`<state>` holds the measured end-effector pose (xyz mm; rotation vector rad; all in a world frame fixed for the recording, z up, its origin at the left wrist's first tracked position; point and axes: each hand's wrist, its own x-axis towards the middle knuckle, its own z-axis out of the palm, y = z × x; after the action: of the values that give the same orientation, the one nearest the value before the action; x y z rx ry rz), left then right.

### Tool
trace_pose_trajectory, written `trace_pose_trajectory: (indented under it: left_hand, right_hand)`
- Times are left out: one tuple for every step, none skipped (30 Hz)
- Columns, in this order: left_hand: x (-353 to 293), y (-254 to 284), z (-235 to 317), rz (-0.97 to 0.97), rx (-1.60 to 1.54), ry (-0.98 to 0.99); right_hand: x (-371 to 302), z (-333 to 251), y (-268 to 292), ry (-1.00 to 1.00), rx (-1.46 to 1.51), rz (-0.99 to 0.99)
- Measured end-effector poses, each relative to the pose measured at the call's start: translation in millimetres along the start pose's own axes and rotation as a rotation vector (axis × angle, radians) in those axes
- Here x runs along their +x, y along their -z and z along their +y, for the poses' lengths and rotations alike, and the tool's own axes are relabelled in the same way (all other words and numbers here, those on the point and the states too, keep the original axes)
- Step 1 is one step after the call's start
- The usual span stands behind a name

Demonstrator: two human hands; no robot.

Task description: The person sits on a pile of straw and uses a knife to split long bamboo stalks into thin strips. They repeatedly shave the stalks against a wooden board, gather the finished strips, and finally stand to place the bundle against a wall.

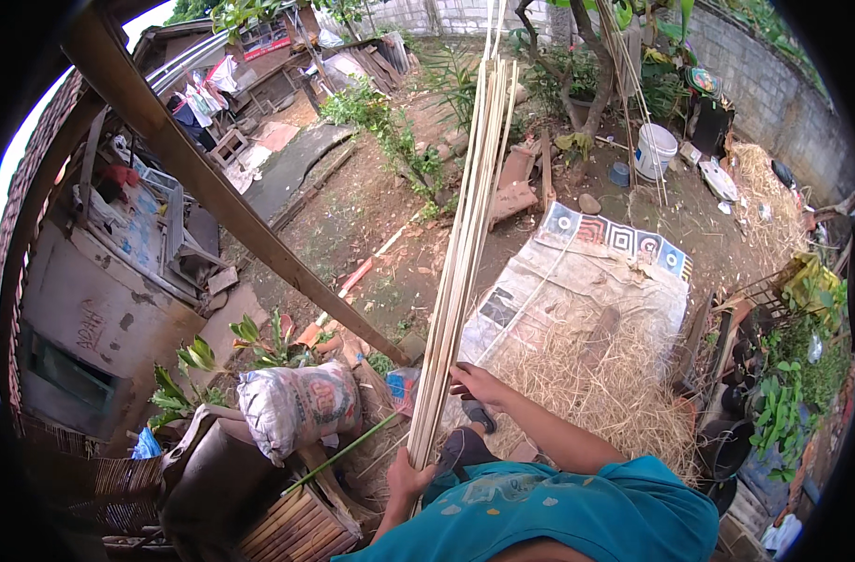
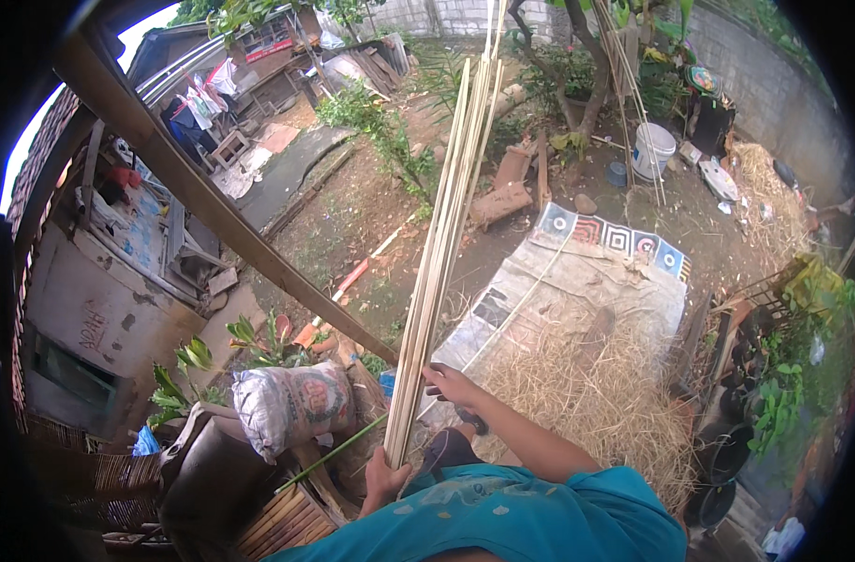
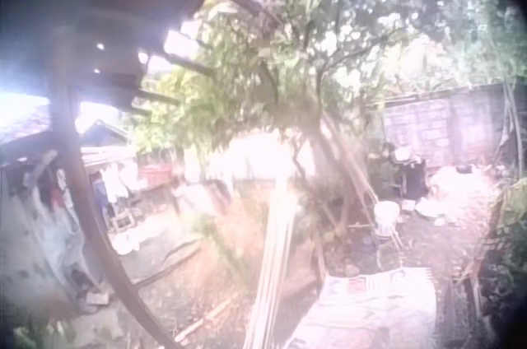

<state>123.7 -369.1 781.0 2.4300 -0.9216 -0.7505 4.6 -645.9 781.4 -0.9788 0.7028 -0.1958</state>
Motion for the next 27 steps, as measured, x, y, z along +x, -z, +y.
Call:
trace_pose_trajectory:
  left_hand:
    - [27.7,1.6,3.1,0.019,-0.035,0.003]
    - [55.1,7.1,16.5,0.056,-0.077,-0.066]
    - [67.4,19.2,5.9,0.032,-0.104,-0.068]
    - [100.1,18.0,-2.5,0.048,-0.163,-0.106]
    - [156.5,9.1,11.1,0.071,-0.245,-0.159]
    - [194.8,13.4,29.2,0.096,-0.246,-0.138]
    - [214.8,26.6,36.1,0.098,-0.220,-0.078]
    - [237.0,41.9,45.7,0.091,-0.189,-0.029]
    - [265.5,56.4,58.7,0.097,-0.186,-0.012]
    - [291.6,69.9,71.6,0.104,-0.184,0.016]
    - [312.6,80.9,80.7,0.103,-0.182,0.046]
    - [332.7,87.9,86.4,0.129,-0.203,0.039]
    - [354.0,95.4,89.7,0.159,-0.227,0.029]
    - [378.0,100.9,96.2,0.190,-0.255,0.012]
    - [399.9,105.6,104.9,0.201,-0.272,0.022]
    - [417.2,111.6,112.7,0.212,-0.281,0.035]
    - [434.0,115.7,120.4,0.224,-0.291,0.050]
    - [454.4,118.7,125.8,0.219,-0.296,0.089]
    - [471.8,120.1,132.3,0.242,-0.321,0.107]
    - [488.5,121.6,140.4,0.266,-0.346,0.125]
    - [509.7,121.6,148.1,0.285,-0.374,0.134]
    - [531.5,119.3,150.5,0.308,-0.334,0.224]
    - [566.4,116.7,156.6,0.325,-0.341,0.227]
    - [596.4,115.7,157.3,0.339,-0.350,0.247]
    - [630.9,118.5,164.1,0.365,-0.352,0.256]
    - [645.3,113.1,163.2,0.379,-0.375,0.238]
    - [672.4,107.5,163.4,0.510,-0.357,0.177]
  right_hand:
    - [19.4,-6.2,17.9,-0.053,-0.031,0.006]
    - [45.4,-1.5,49.1,-0.080,-0.060,0.038]
    - [64.3,1.3,80.1,-0.092,-0.121,0.103]
    - [83.8,9.2,105.4,-0.086,-0.186,0.208]
    - [98.6,14.4,135.0,-0.114,-0.244,0.313]
    - [115.8,24.2,164.9,-0.212,-0.234,0.415]
    - [116.9,16.8,177.2,-0.245,-0.219,0.497]
    - [128.3,27.0,206.5,-0.264,-0.208,0.530]
    - [140.4,31.9,235.5,-0.293,-0.269,0.537]
    - [151.0,37.8,259.2,-0.328,-0.337,0.535]
    - [159.0,47.4,280.1,-0.408,-0.356,0.563]
    - [167.7,51.9,304.0,-0.483,-0.384,0.598]
    - [178.0,52.4,319.8,-0.552,-0.416,0.635]
    - [188.6,53.7,331.5,-0.624,-0.384,0.661]
    - [200.2,54.0,343.2,-0.694,-0.359,0.688]
    - [212.2,45.6,346.9,-0.768,-0.330,0.711]
    - [227.4,31.9,352.3,-0.784,-0.376,0.688]
    - [248.1,17.2,353.8,-0.796,-0.417,0.662]
    - [270.2,3.3,361.9,-0.808,-0.457,0.635]
    - [292.6,-2.0,379.6,-0.701,-0.581,0.489]
    - [314.2,-0.6,404.6,-0.591,-0.694,0.349]
    - [355.3,-16.8,428.4,-0.484,-0.758,0.217]
    - [393.0,-25.9,456.9,-0.364,-0.800,0.106]
    - [437.0,-35.3,485.8,-0.272,-0.793,0.007]
    - [505.4,-84.0,493.0,-0.367,-0.799,0.122]
    - [524.6,-108.1,485.2,-0.530,-0.773,0.229]
    - [570.3,-160.0,470.6,-0.648,-0.757,0.329]
